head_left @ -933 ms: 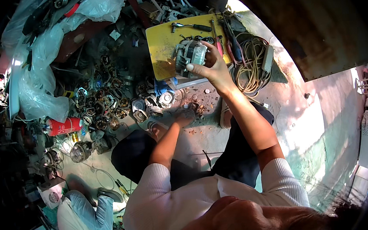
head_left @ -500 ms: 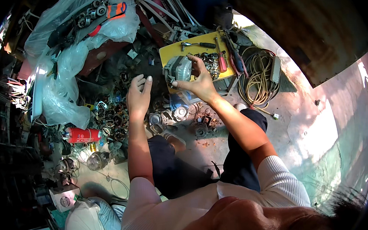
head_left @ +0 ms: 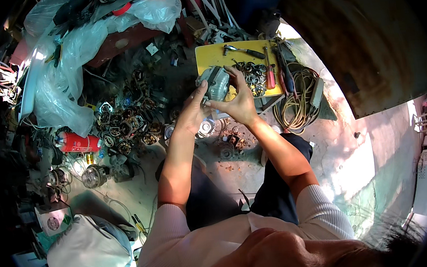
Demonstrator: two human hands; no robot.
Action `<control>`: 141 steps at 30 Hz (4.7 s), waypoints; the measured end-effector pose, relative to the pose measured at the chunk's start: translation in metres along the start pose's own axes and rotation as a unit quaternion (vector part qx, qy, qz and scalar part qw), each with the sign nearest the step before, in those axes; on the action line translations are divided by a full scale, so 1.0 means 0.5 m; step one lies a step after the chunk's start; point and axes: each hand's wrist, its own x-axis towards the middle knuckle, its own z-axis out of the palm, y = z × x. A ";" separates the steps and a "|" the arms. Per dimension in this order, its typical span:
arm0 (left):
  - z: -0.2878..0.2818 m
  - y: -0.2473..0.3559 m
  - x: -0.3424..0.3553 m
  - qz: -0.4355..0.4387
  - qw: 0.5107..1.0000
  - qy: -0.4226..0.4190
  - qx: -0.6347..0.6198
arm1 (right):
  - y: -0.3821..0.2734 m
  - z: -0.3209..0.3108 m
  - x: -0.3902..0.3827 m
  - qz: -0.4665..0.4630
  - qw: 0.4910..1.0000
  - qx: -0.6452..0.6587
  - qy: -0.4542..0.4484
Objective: The person disassembles and reassembles a mechanical component, using a screwdriver to remove screws and handling various metal parts and housings by hand on a floor workspace.
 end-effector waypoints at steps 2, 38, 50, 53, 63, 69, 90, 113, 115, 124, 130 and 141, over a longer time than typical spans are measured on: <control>-0.001 0.002 -0.003 0.027 1.000 0.009 0.009 | -0.001 0.006 0.002 0.001 0.999 0.025 -0.035; -0.163 0.073 -0.016 0.026 0.951 0.074 -0.300 | 0.134 -0.296 0.113 0.240 0.834 -0.487 0.101; -0.116 0.078 -0.053 0.010 0.950 -0.047 -0.307 | 0.131 -0.264 0.104 0.377 0.715 -0.588 0.025; -0.100 0.066 -0.055 0.018 0.949 -0.084 -0.305 | 0.147 -0.298 0.082 0.289 0.753 -0.584 0.087; -0.115 0.041 -0.040 0.049 0.950 -0.065 -0.300 | -0.234 -0.134 -0.098 0.241 0.960 -0.019 -0.142; -0.092 0.046 -0.073 0.028 0.965 -0.043 -0.256 | -0.246 -0.088 -0.152 0.197 0.966 -0.048 -0.160; -0.063 -0.147 -0.118 -0.141 0.980 0.011 -0.140 | -0.237 -0.105 -0.332 0.216 0.950 -0.124 -0.186; -0.108 -0.306 -0.062 -0.163 0.961 0.073 -0.212 | -0.083 -0.050 -0.457 0.297 0.942 -0.147 -0.048; -0.106 -0.299 -0.072 -0.161 0.955 0.060 -0.241 | -0.098 -0.090 -0.461 0.289 0.944 -0.148 -0.056; -0.097 -0.288 -0.104 -0.106 0.980 0.026 -0.169 | -0.180 -0.151 -0.479 0.293 0.946 -0.044 -0.132; -0.082 -0.265 -0.117 -0.088 0.994 0.025 -0.060 | -0.088 -0.152 -0.447 0.293 0.950 0.010 0.109; -0.027 0.033 -0.026 -0.128 0.965 -0.007 -0.230 | 0.040 -0.277 -0.160 0.153 0.910 -0.355 0.150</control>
